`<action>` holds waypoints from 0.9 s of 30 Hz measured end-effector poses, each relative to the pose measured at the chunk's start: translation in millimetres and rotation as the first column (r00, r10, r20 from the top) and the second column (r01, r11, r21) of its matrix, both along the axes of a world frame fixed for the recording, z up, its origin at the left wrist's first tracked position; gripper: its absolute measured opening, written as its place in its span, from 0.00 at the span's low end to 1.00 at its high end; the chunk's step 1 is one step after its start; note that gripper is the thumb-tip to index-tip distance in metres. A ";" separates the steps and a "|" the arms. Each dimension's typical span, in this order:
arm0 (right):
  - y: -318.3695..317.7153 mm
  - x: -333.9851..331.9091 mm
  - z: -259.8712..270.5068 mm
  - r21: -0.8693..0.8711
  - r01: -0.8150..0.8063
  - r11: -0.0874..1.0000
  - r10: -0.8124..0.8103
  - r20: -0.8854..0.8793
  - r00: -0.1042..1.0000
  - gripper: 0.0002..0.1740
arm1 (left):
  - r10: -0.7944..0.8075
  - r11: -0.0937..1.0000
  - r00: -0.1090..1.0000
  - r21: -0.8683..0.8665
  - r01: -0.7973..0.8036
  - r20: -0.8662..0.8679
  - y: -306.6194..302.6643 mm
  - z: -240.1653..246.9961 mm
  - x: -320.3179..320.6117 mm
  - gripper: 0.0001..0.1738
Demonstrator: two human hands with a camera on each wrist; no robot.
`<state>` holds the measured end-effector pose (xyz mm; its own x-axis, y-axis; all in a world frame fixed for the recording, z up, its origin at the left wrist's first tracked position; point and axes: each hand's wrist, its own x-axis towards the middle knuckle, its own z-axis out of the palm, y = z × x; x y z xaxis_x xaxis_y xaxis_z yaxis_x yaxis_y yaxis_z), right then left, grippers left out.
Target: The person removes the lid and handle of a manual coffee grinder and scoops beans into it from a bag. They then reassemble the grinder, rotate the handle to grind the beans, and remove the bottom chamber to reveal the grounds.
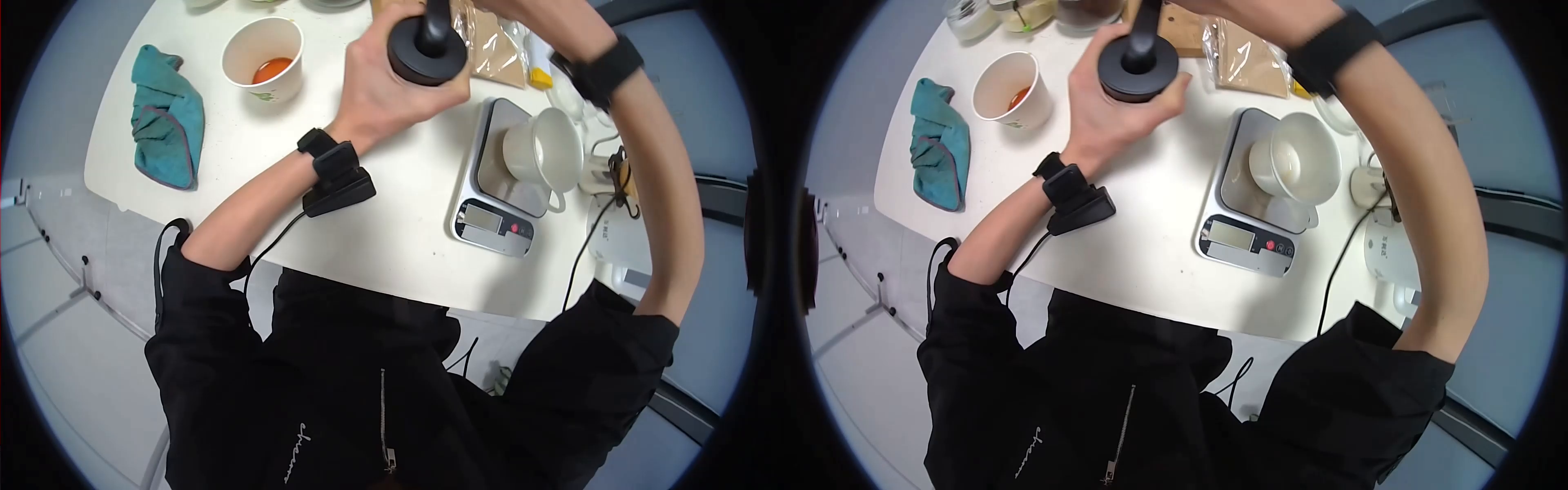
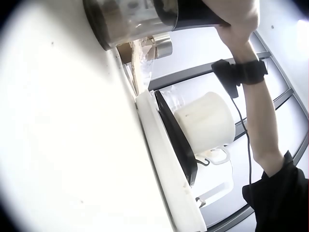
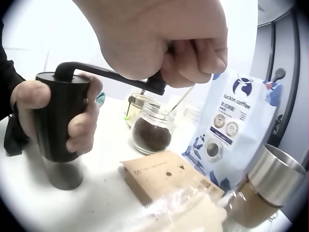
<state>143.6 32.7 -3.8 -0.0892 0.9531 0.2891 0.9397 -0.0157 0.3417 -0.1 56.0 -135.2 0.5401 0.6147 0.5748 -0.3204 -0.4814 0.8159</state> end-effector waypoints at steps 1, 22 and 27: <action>-7.6 11.4 -2.4 0.022 -0.009 1.000 0.009 -0.001 1.000 0.10 | -0.024 1.000 0.999 -0.002 0.024 0.040 -0.9 0.9 1.4 0.28; -110.2 -96.9 -4.8 -0.113 -0.177 0.978 0.164 -0.115 0.980 0.09 | -0.075 0.992 0.990 -0.093 0.086 0.120 4.4 -8.1 5.1 0.32; -52.9 -122.5 -16.6 -0.004 -0.318 0.948 0.316 -0.091 0.944 0.07 | -0.355 0.469 0.755 -0.593 0.654 0.551 -5.7 6.2 -13.4 0.30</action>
<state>21.1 -20.1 -20.3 -0.3622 0.8850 0.2927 0.9216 0.2931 0.2544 -13.5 50.3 -129.0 0.7823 0.5612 0.2704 -0.5958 0.5475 0.5876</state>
